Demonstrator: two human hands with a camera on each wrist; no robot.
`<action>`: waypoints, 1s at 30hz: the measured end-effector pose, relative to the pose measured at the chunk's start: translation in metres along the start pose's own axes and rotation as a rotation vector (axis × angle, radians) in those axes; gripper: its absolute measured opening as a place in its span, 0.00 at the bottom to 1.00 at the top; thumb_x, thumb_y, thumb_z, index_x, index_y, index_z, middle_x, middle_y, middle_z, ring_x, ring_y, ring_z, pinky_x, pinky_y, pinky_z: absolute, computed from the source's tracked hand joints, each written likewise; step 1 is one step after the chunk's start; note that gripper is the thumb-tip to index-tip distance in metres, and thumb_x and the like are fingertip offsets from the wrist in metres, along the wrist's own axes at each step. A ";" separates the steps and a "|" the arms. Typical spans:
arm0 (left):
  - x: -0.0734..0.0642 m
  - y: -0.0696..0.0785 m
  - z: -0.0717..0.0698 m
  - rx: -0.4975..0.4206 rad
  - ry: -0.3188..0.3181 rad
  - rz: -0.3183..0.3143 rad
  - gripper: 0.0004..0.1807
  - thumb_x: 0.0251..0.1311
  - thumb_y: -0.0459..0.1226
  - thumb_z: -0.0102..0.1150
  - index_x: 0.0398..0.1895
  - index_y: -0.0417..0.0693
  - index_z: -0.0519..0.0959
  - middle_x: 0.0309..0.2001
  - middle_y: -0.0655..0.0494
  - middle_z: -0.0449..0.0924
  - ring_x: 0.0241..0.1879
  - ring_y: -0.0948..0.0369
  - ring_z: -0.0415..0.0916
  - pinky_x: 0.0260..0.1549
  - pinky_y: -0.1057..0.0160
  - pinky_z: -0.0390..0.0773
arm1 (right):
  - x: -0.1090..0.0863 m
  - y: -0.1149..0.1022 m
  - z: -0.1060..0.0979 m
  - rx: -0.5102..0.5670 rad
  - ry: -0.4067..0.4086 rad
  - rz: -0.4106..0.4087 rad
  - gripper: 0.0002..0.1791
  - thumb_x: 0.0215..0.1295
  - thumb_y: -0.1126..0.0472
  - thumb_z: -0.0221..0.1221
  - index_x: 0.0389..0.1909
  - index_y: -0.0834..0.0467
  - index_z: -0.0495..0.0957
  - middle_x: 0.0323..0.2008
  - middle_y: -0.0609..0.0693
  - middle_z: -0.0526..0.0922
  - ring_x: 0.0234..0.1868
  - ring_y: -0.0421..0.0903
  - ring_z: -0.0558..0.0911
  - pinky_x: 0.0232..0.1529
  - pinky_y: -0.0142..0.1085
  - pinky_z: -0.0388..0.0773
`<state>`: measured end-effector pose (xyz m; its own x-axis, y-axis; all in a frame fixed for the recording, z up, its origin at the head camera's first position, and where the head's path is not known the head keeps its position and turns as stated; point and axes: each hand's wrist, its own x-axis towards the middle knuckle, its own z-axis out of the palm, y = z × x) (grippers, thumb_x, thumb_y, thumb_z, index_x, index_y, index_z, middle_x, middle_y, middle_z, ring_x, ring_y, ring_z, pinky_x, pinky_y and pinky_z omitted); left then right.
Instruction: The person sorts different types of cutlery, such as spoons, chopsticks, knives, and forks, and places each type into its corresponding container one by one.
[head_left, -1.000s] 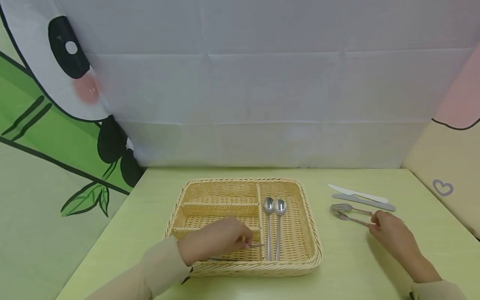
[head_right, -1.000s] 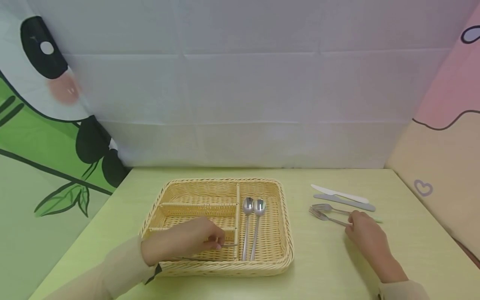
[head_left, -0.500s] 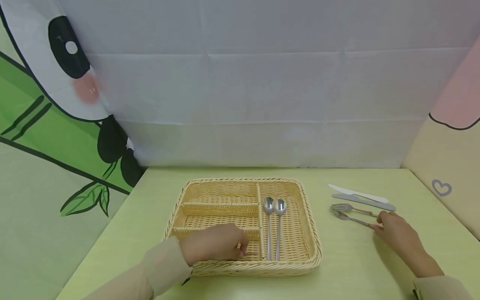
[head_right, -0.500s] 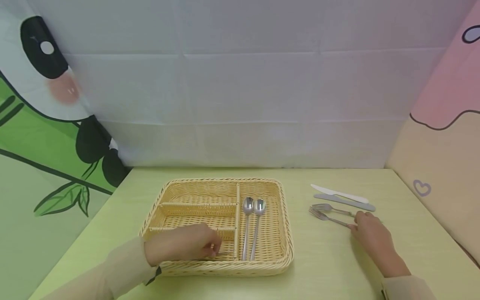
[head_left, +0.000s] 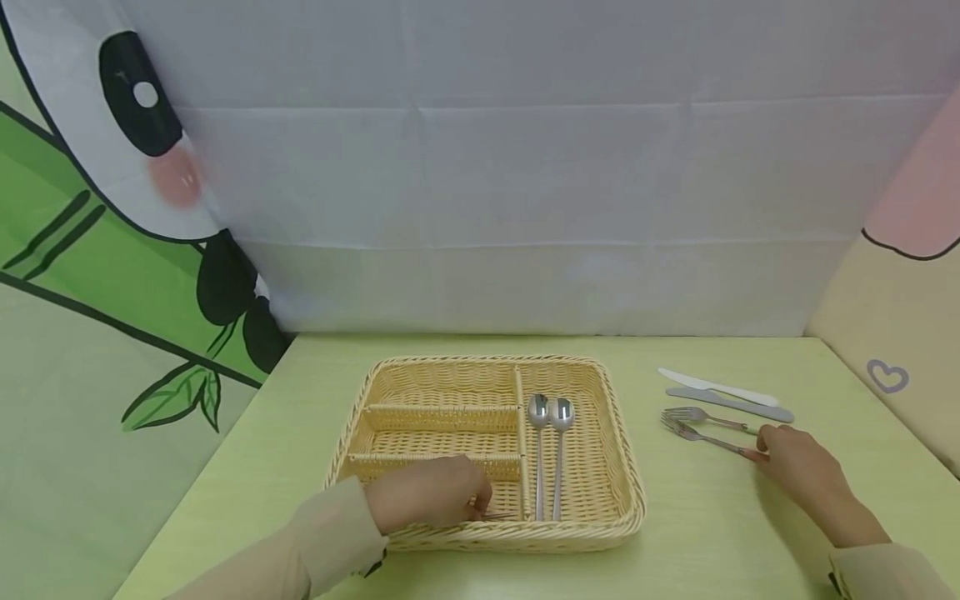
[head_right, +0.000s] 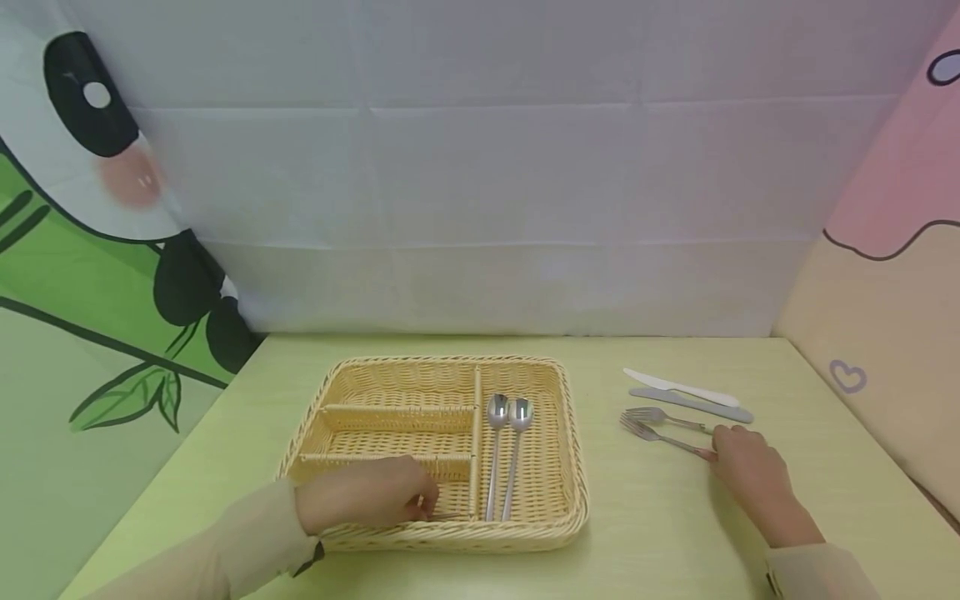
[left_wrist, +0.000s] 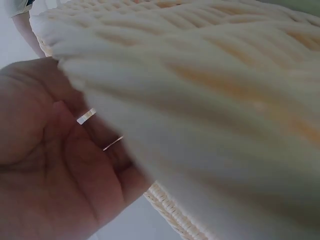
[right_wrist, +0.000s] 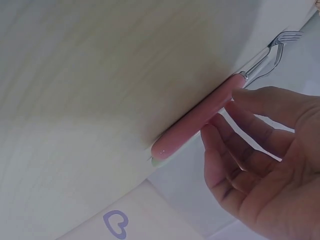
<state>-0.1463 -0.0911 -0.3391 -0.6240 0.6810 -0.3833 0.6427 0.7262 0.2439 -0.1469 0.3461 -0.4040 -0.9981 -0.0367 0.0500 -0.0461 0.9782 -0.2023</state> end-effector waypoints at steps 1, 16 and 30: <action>0.000 0.000 0.000 -0.003 -0.004 -0.003 0.05 0.57 0.38 0.58 0.26 0.55 0.81 0.28 0.66 0.79 0.23 0.72 0.71 0.24 0.71 0.72 | 0.000 0.001 0.000 -0.003 0.000 -0.002 0.09 0.57 0.61 0.59 0.28 0.64 0.73 0.25 0.55 0.77 0.23 0.47 0.73 0.19 0.40 0.68; 0.002 -0.003 0.002 -0.030 0.007 -0.030 0.06 0.57 0.36 0.59 0.23 0.53 0.80 0.22 0.64 0.76 0.20 0.71 0.70 0.22 0.71 0.71 | 0.001 0.004 0.001 -0.006 -0.079 -0.013 0.08 0.57 0.60 0.60 0.23 0.56 0.73 0.24 0.50 0.77 0.23 0.44 0.67 0.19 0.38 0.64; 0.004 -0.007 0.006 -0.063 0.014 -0.047 0.06 0.56 0.37 0.60 0.22 0.55 0.79 0.23 0.66 0.76 0.22 0.71 0.70 0.23 0.71 0.72 | -0.002 0.004 0.003 -0.021 -0.063 -0.015 0.09 0.57 0.59 0.60 0.21 0.54 0.72 0.23 0.48 0.75 0.22 0.44 0.65 0.19 0.36 0.61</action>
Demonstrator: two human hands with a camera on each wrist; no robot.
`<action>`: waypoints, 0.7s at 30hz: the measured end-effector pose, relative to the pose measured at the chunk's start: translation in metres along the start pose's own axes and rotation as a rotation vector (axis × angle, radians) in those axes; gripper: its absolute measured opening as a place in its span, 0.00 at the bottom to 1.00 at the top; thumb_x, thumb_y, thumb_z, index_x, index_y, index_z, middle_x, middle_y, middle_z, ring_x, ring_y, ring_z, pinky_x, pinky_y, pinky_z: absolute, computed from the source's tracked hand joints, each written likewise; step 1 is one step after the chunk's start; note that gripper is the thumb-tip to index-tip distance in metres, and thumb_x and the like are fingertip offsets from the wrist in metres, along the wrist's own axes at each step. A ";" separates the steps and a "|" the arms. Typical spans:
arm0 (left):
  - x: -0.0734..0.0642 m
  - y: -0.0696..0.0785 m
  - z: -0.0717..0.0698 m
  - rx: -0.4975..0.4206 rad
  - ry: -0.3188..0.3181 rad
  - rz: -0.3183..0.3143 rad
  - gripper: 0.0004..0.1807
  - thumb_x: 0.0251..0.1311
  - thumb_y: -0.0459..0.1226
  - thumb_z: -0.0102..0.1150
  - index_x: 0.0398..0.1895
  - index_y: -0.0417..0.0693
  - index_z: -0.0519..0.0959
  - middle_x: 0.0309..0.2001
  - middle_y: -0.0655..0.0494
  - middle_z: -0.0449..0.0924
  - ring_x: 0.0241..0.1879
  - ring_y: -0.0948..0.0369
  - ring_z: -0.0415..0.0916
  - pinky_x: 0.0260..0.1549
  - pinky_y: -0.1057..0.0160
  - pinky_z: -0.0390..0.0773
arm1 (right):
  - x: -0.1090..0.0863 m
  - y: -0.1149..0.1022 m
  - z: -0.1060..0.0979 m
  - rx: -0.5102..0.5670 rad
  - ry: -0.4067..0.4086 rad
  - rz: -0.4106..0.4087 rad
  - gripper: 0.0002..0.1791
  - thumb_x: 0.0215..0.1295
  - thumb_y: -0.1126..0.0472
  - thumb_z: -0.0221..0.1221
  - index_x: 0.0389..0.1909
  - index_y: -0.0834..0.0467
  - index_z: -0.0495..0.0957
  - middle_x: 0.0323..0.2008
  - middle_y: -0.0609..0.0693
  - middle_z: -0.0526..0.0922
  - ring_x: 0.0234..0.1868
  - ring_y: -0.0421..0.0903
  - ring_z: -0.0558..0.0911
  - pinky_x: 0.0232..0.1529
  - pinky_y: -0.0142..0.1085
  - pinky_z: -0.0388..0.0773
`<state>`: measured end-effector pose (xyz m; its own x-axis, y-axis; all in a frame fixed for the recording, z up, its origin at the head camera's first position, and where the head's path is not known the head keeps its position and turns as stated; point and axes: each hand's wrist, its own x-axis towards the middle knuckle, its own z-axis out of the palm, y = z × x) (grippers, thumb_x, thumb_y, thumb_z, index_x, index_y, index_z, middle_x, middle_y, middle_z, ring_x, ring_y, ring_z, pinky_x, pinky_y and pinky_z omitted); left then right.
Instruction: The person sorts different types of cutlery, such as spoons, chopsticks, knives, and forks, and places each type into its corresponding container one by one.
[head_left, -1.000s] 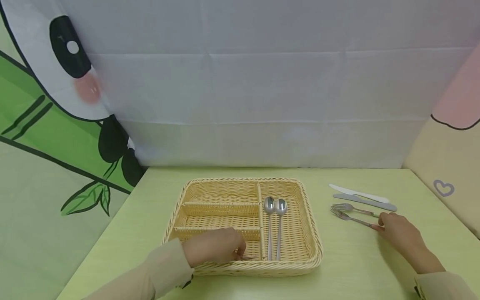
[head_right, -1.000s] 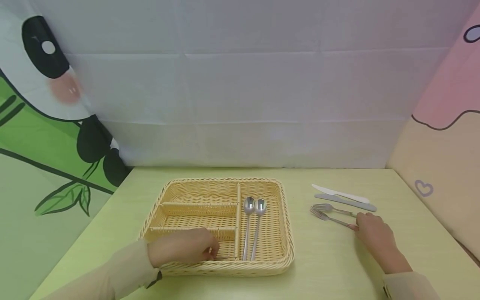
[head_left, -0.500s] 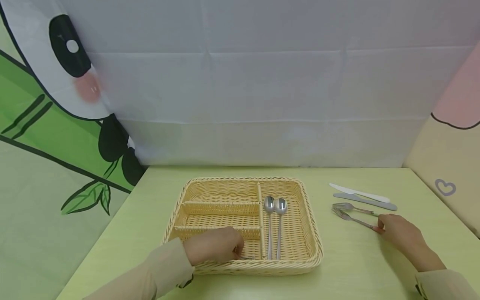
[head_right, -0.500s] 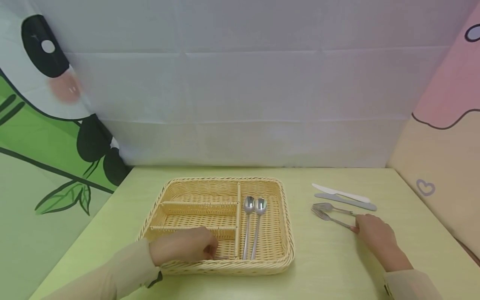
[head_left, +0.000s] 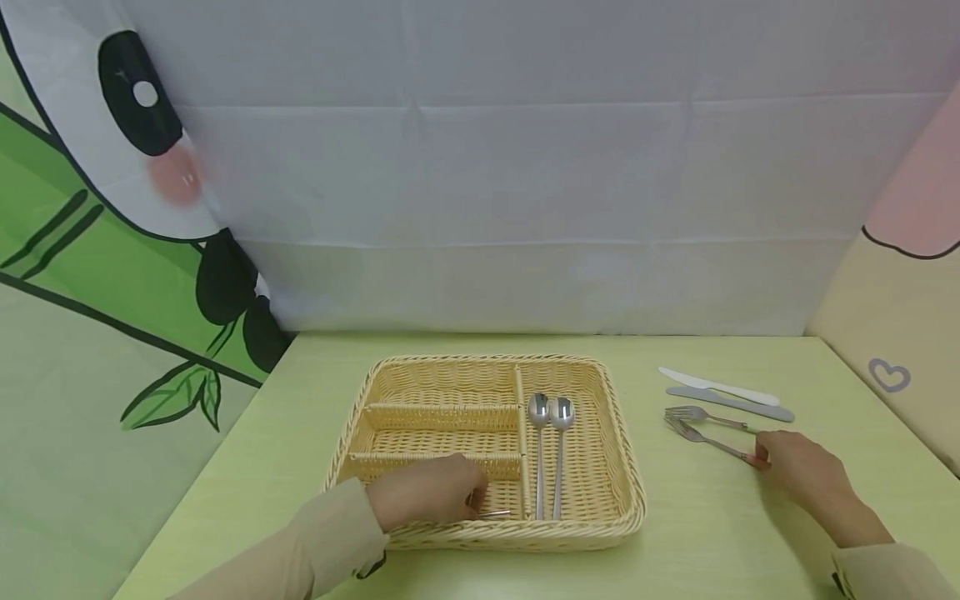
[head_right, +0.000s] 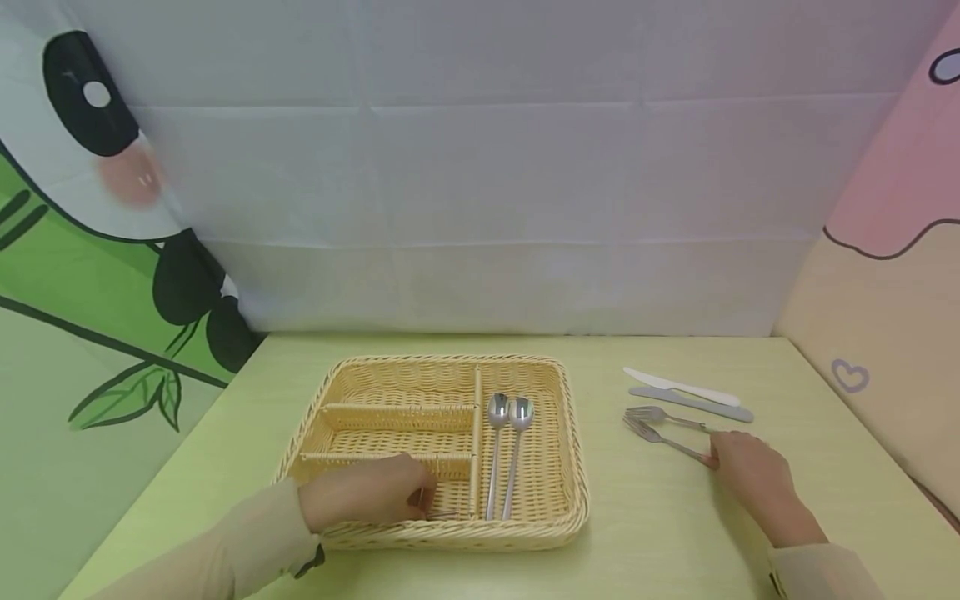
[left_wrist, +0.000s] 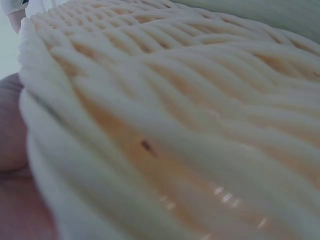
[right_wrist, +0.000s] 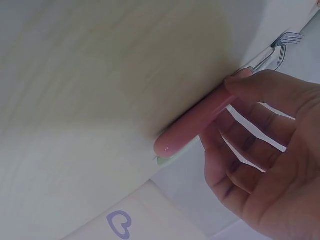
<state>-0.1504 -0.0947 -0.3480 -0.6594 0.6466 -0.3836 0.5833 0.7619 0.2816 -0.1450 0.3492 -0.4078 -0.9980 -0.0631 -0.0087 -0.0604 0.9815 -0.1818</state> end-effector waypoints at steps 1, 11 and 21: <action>0.000 0.000 0.000 0.001 0.001 0.001 0.06 0.56 0.37 0.60 0.22 0.55 0.79 0.23 0.66 0.76 0.22 0.71 0.70 0.23 0.71 0.72 | 0.000 0.000 0.000 0.000 0.000 0.002 0.09 0.57 0.59 0.60 0.21 0.54 0.72 0.23 0.48 0.75 0.22 0.44 0.65 0.19 0.36 0.61; -0.001 0.001 0.001 0.013 0.037 0.018 0.04 0.55 0.37 0.61 0.24 0.53 0.80 0.24 0.64 0.77 0.21 0.71 0.70 0.23 0.71 0.72 | -0.002 -0.003 -0.002 0.003 -0.011 0.033 0.10 0.58 0.58 0.59 0.21 0.53 0.71 0.21 0.49 0.74 0.22 0.46 0.67 0.18 0.38 0.63; -0.005 0.000 0.001 -0.040 0.080 0.031 0.03 0.57 0.36 0.58 0.29 0.50 0.80 0.24 0.64 0.77 0.20 0.71 0.69 0.21 0.71 0.71 | -0.004 -0.004 -0.001 0.012 0.009 0.030 0.08 0.58 0.58 0.59 0.23 0.54 0.72 0.20 0.46 0.73 0.21 0.44 0.66 0.17 0.37 0.61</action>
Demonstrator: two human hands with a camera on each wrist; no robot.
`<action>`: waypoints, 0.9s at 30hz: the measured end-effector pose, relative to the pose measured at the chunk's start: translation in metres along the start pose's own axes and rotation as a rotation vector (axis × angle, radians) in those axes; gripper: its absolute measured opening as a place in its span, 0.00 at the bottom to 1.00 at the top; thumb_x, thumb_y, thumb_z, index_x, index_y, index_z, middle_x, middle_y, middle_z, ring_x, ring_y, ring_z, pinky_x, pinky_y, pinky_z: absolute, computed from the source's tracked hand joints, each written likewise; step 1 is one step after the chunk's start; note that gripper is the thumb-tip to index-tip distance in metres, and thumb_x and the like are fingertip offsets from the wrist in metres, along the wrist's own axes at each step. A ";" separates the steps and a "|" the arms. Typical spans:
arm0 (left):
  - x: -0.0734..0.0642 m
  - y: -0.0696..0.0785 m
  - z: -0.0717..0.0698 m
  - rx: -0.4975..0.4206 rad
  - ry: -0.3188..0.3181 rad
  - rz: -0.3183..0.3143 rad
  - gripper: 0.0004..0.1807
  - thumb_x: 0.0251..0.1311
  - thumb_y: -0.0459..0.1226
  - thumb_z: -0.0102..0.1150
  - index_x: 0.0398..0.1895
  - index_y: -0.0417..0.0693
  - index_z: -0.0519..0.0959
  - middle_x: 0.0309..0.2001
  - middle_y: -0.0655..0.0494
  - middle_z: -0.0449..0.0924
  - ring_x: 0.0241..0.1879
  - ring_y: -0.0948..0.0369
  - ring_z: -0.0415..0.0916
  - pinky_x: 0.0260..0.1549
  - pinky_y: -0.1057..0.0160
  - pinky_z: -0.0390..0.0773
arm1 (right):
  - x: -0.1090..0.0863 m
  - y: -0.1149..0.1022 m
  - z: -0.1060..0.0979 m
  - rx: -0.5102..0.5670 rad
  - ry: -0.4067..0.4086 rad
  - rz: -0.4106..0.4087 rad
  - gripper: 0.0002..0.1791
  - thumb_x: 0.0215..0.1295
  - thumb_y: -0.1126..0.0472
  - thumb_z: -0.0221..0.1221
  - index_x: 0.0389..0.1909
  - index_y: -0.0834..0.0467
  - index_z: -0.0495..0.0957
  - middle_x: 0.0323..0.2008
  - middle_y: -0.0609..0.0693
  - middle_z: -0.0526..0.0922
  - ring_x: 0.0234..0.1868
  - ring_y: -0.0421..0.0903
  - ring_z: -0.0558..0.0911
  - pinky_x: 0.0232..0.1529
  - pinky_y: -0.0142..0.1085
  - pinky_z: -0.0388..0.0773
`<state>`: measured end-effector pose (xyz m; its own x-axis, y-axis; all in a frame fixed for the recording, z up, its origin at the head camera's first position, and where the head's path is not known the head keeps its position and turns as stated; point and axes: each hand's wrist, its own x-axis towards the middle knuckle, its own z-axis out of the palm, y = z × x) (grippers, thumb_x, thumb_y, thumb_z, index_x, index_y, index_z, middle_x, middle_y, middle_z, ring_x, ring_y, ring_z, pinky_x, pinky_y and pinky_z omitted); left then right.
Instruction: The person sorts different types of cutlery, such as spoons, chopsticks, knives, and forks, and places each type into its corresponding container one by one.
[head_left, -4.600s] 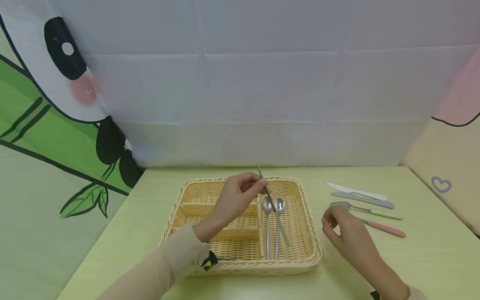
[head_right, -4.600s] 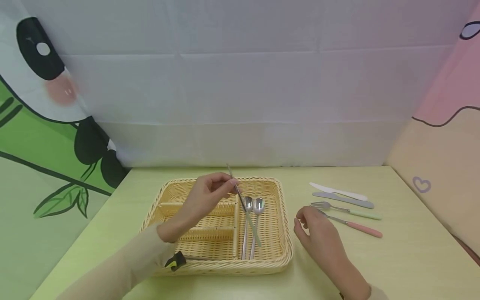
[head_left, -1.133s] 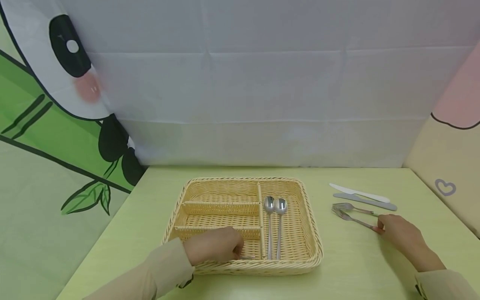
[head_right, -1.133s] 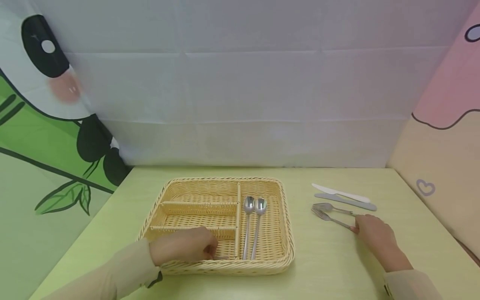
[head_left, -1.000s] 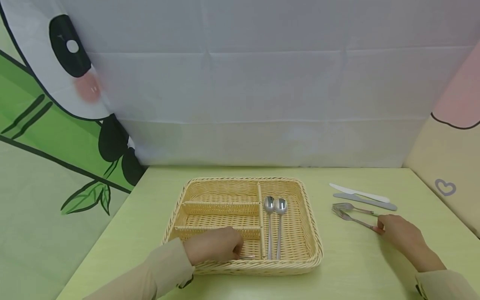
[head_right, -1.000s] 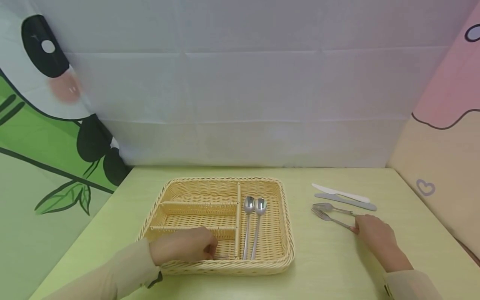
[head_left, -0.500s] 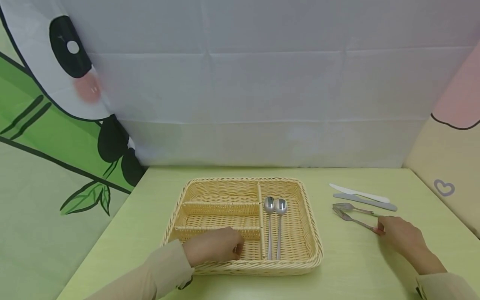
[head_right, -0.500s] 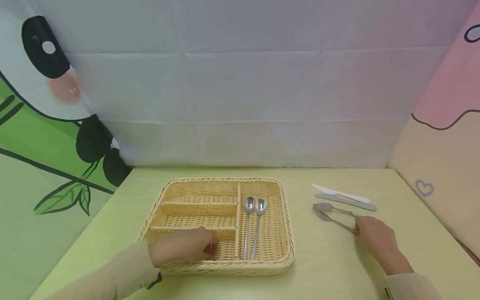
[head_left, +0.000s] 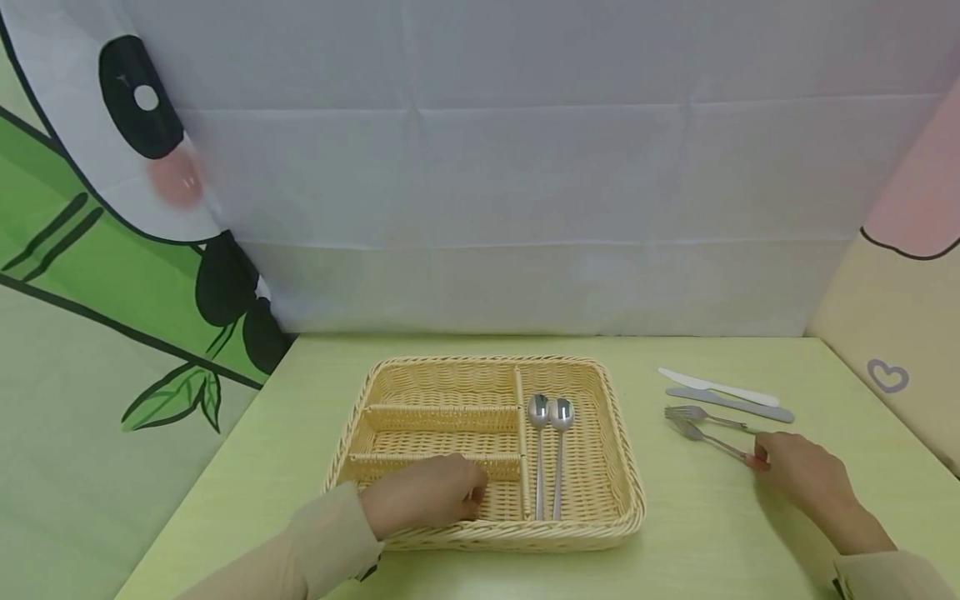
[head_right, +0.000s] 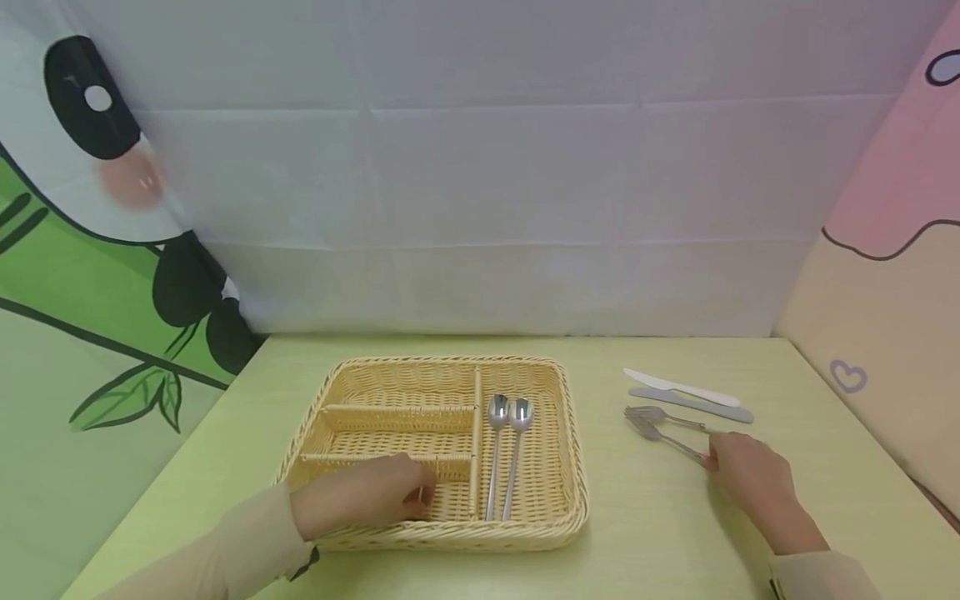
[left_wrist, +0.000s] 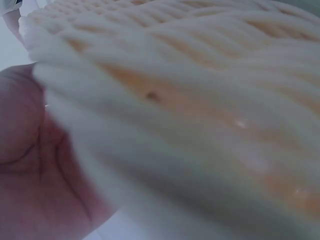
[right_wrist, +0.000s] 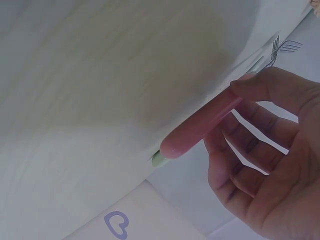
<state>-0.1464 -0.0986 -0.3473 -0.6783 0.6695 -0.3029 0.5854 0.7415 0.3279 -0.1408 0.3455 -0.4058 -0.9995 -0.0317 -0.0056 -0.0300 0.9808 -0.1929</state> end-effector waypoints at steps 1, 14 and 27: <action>0.000 0.000 0.000 0.007 0.007 0.004 0.03 0.57 0.35 0.58 0.29 0.49 0.80 0.25 0.63 0.78 0.20 0.71 0.69 0.21 0.71 0.71 | 0.000 0.000 0.000 -0.001 0.009 -0.003 0.08 0.57 0.58 0.59 0.23 0.54 0.73 0.20 0.46 0.73 0.20 0.44 0.66 0.17 0.37 0.61; -0.005 0.003 -0.012 0.002 0.076 0.015 0.05 0.58 0.31 0.53 0.27 0.47 0.77 0.22 0.64 0.74 0.17 0.71 0.65 0.18 0.74 0.69 | -0.005 -0.011 -0.002 -0.012 0.070 -0.031 0.05 0.51 0.62 0.61 0.23 0.54 0.74 0.20 0.44 0.73 0.20 0.43 0.66 0.16 0.36 0.62; 0.000 0.011 -0.023 -0.035 0.176 0.059 0.05 0.60 0.37 0.54 0.29 0.48 0.78 0.22 0.65 0.75 0.18 0.72 0.65 0.21 0.74 0.70 | -0.008 -0.032 -0.008 -0.020 0.152 -0.061 0.03 0.48 0.65 0.58 0.25 0.56 0.73 0.19 0.44 0.70 0.20 0.41 0.65 0.16 0.35 0.60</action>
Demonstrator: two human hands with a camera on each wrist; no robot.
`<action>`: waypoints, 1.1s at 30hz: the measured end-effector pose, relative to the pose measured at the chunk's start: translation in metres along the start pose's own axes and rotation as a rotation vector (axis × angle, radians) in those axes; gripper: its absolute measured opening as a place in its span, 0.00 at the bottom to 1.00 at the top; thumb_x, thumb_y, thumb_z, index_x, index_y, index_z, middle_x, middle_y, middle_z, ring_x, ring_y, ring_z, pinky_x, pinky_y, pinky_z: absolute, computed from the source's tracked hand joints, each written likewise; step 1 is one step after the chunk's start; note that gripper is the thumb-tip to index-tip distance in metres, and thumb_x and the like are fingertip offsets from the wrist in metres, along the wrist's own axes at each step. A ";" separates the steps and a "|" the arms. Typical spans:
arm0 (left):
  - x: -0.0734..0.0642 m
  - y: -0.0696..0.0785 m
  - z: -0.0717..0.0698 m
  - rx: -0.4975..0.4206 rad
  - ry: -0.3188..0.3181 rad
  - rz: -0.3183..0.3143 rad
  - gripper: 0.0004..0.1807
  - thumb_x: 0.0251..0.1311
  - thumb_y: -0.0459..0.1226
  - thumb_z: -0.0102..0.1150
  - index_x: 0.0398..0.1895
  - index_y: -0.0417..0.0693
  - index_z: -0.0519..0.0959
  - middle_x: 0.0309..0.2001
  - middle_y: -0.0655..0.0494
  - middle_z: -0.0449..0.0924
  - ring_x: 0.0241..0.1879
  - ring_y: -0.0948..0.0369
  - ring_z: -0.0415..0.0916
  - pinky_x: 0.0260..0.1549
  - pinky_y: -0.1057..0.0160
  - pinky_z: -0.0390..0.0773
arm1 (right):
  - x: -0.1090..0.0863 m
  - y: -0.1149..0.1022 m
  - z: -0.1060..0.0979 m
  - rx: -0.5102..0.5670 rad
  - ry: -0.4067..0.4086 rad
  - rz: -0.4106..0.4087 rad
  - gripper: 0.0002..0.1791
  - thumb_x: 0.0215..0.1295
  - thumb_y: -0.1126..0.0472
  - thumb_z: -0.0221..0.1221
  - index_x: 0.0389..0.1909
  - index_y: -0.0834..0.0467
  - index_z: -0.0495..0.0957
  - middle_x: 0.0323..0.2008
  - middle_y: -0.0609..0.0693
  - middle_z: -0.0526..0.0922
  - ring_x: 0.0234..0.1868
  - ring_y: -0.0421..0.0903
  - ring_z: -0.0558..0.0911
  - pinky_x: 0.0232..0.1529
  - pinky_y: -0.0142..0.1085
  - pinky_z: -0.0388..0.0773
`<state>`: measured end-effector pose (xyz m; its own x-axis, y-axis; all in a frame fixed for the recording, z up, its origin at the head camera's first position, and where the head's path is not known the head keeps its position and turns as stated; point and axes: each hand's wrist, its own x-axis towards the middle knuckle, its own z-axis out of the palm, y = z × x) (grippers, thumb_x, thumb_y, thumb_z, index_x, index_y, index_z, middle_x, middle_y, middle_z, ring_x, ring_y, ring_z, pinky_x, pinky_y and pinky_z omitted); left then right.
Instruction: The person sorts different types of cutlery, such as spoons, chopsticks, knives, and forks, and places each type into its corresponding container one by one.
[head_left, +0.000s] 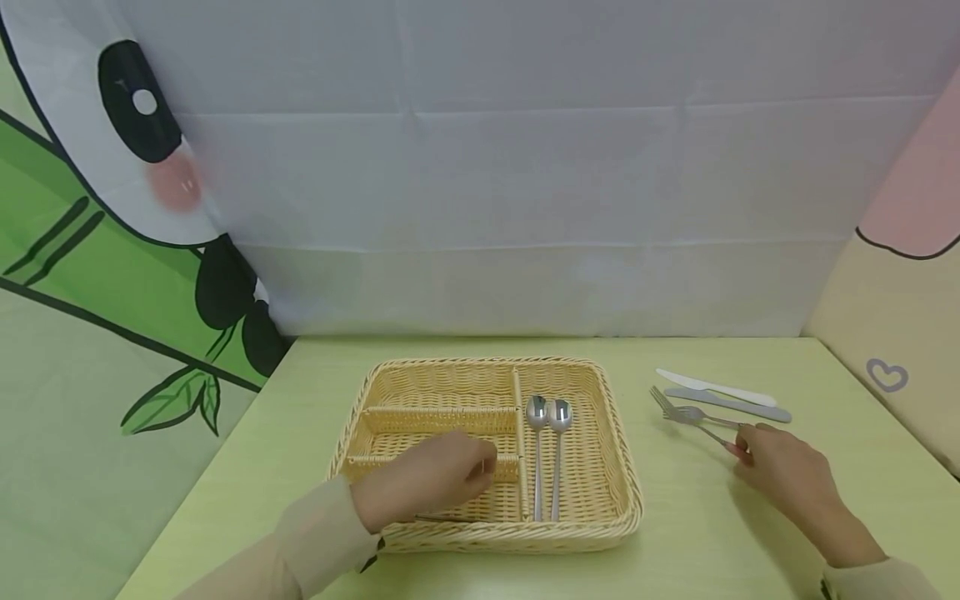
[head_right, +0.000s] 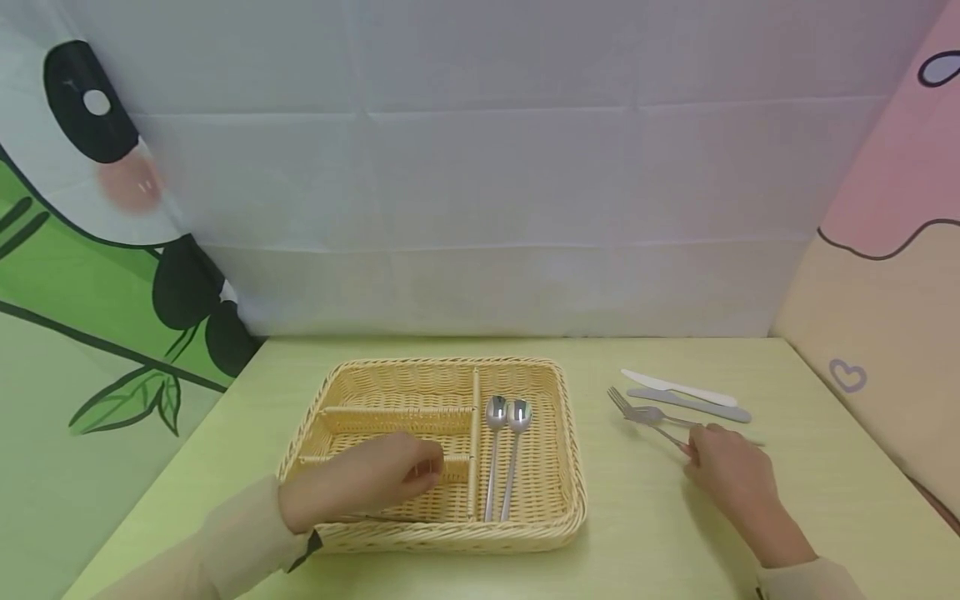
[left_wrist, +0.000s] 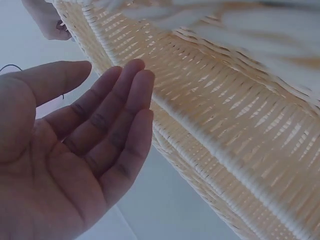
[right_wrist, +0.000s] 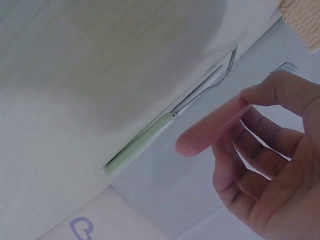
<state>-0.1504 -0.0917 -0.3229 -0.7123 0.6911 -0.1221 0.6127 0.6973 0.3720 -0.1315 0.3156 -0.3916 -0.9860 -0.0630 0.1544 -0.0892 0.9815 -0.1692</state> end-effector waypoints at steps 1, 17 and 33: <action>0.001 0.001 0.000 -0.003 0.010 0.007 0.05 0.60 0.38 0.55 0.29 0.48 0.78 0.23 0.64 0.76 0.18 0.72 0.66 0.21 0.74 0.70 | 0.000 -0.002 0.000 0.003 0.009 -0.002 0.03 0.48 0.66 0.58 0.24 0.56 0.73 0.19 0.44 0.70 0.19 0.41 0.65 0.16 0.35 0.60; 0.025 0.006 -0.002 -0.158 0.130 -0.020 0.08 0.64 0.39 0.50 0.39 0.45 0.76 0.30 0.58 0.80 0.20 0.71 0.70 0.20 0.73 0.72 | -0.002 -0.036 0.001 0.038 0.168 -0.058 0.05 0.48 0.67 0.58 0.22 0.56 0.71 0.18 0.44 0.66 0.18 0.39 0.63 0.15 0.33 0.58; 0.047 0.014 0.000 -0.257 0.169 -0.047 0.09 0.65 0.41 0.48 0.42 0.48 0.76 0.33 0.58 0.80 0.28 0.68 0.75 0.25 0.72 0.74 | -0.001 -0.068 -0.003 0.015 0.392 -0.193 0.08 0.44 0.68 0.59 0.20 0.55 0.68 0.16 0.41 0.62 0.18 0.37 0.59 0.15 0.28 0.54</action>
<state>-0.1754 -0.0493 -0.3229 -0.7978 0.6030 0.0019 0.4864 0.6417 0.5930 -0.1242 0.2497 -0.3772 -0.8234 -0.1687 0.5418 -0.2713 0.9557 -0.1146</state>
